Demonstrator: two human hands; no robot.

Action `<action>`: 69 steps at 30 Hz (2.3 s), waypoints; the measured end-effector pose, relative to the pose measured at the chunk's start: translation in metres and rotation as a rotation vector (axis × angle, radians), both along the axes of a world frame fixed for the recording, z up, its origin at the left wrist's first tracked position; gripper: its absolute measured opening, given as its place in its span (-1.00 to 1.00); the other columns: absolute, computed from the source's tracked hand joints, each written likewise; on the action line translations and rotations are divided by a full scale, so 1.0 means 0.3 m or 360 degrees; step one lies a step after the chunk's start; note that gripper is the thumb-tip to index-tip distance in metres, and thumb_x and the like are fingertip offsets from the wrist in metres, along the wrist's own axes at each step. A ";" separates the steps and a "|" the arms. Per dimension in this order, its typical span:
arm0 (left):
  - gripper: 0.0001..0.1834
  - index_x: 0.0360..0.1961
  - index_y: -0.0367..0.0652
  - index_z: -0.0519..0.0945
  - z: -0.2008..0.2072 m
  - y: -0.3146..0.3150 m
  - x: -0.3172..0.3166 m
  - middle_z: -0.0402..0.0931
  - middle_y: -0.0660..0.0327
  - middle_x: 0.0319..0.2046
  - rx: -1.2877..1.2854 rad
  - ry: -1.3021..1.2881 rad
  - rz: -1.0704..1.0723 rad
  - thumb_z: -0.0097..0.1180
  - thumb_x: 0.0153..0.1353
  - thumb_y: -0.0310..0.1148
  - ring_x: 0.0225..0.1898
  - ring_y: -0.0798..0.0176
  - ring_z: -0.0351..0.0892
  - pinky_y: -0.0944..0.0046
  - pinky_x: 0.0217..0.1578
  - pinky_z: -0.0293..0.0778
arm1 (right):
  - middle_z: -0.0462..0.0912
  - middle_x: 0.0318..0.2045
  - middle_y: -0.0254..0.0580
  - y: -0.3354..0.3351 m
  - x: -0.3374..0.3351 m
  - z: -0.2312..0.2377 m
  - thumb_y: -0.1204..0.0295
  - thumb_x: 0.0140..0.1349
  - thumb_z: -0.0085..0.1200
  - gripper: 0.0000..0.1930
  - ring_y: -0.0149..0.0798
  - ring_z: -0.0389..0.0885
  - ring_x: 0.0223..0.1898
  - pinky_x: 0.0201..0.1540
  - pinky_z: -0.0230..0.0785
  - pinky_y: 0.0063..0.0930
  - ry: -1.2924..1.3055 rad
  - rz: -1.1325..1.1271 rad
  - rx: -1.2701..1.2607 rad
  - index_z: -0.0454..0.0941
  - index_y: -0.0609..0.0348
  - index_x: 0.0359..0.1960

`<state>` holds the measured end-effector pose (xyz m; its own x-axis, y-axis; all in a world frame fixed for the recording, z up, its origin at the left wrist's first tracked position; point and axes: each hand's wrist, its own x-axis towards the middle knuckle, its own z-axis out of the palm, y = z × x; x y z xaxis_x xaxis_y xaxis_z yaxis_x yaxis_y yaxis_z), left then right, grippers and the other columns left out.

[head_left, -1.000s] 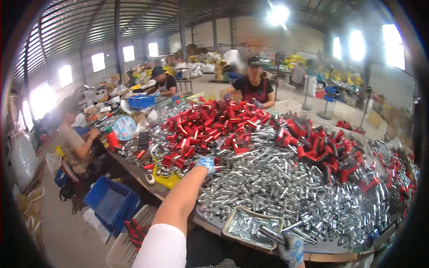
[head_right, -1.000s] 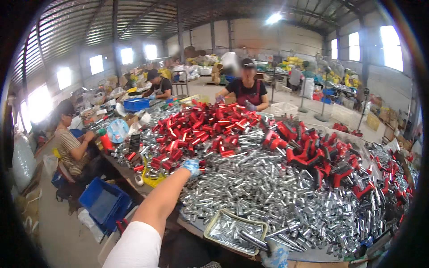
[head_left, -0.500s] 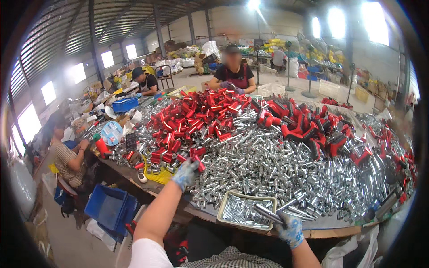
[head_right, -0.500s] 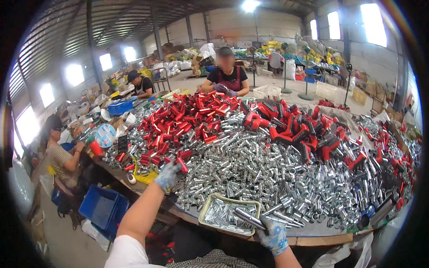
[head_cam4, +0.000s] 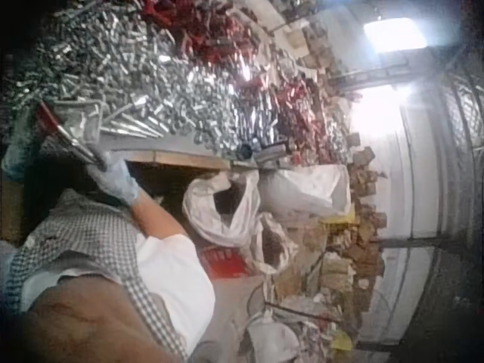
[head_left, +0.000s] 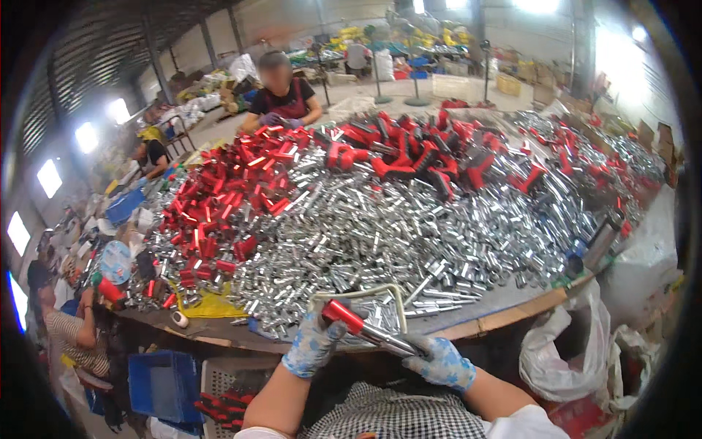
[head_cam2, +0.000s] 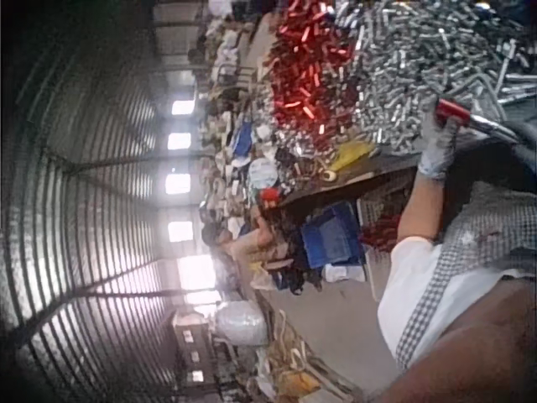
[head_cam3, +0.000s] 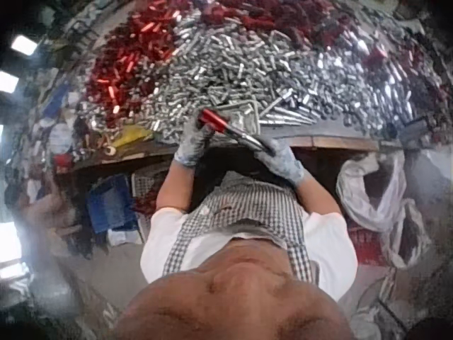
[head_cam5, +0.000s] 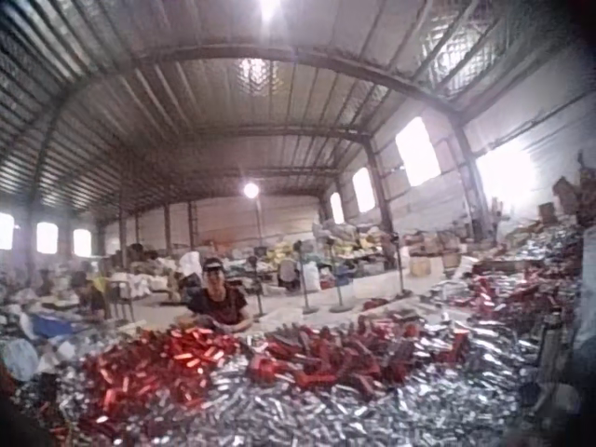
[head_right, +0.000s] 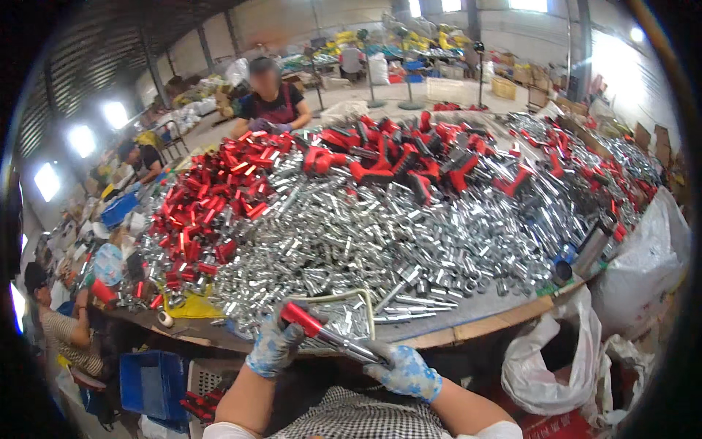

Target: The person assembles tools by picking up metal sockets, red handles, and pins from the table and fitting the parts together by hand.

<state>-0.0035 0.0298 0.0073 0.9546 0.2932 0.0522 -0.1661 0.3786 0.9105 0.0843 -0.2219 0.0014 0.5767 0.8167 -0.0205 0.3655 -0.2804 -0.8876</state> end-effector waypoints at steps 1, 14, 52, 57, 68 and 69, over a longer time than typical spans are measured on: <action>-0.26 0.05 -0.17 0.43 0.003 -0.002 0.001 0.59 0.00 -0.07 0.0012 0.0057 -0.0022 0.53 -0.09 -0.08 0.08 -0.06 0.56 -0.08 0.17 0.42 | 0.66 -0.15 -0.03 0.002 -0.004 0.000 0.41 0.13 0.21 -0.50 -0.17 0.63 -0.12 -0.03 0.44 -0.33 0.0063 0.0042 -0.0032 0.49 0.21 0.15; -0.24 0.20 -0.20 0.31 -0.067 -0.106 -0.114 0.56 -0.08 -0.04 -0.0396 -0.0062 -0.0087 0.14 0.21 0.18 0.02 -0.09 0.57 -0.08 0.08 0.48 | 0.58 -0.35 -0.08 0.224 -0.075 0.047 0.20 0.33 0.04 -0.55 -0.20 0.58 -0.38 -0.30 0.43 -0.33 0.0708 0.0523 -0.0011 0.39 0.28 0.10; -0.26 0.17 -0.31 0.33 -0.022 -0.084 -0.086 0.58 0.08 -0.12 -0.0393 -0.0117 0.0112 0.37 -0.08 -0.49 -0.05 0.11 0.62 0.11 0.07 0.48 | 0.55 -0.40 -0.34 0.141 -0.124 -0.023 0.15 0.30 0.09 -0.46 -0.53 0.42 -0.45 -0.42 0.30 -0.60 0.1181 0.0110 0.0306 0.41 0.28 0.19; -0.24 0.18 -0.32 0.31 -0.018 -0.057 -0.090 0.59 0.03 -0.11 -0.0041 -0.0004 0.0251 0.39 -0.07 -0.48 -0.04 0.13 0.61 0.16 0.05 0.51 | 0.55 -0.43 -0.36 0.169 -0.097 0.005 0.19 0.32 0.08 -0.45 -0.55 0.41 -0.52 -0.49 0.29 -0.62 0.1126 0.0194 0.0288 0.35 0.25 0.25; -0.21 0.25 -0.32 0.29 -0.032 -0.063 -0.096 0.51 -0.08 0.06 -0.0355 0.0001 -0.0102 0.43 0.02 -0.41 0.10 0.02 0.55 0.05 0.16 0.46 | 0.52 -0.46 -0.33 0.137 -0.121 -0.005 0.17 0.32 0.06 -0.52 -0.52 0.40 -0.54 -0.51 0.26 -0.60 0.1225 0.0073 0.0265 0.43 0.28 0.13; -0.21 0.25 -0.32 0.29 -0.030 -0.073 -0.102 0.51 -0.08 0.06 -0.0358 0.0000 -0.0098 0.43 0.02 -0.41 0.10 0.02 0.55 0.05 0.16 0.46 | 0.52 -0.46 -0.33 0.139 -0.124 -0.001 0.17 0.32 0.06 -0.52 -0.52 0.40 -0.54 -0.51 0.26 -0.60 0.1225 0.0076 0.0261 0.43 0.28 0.13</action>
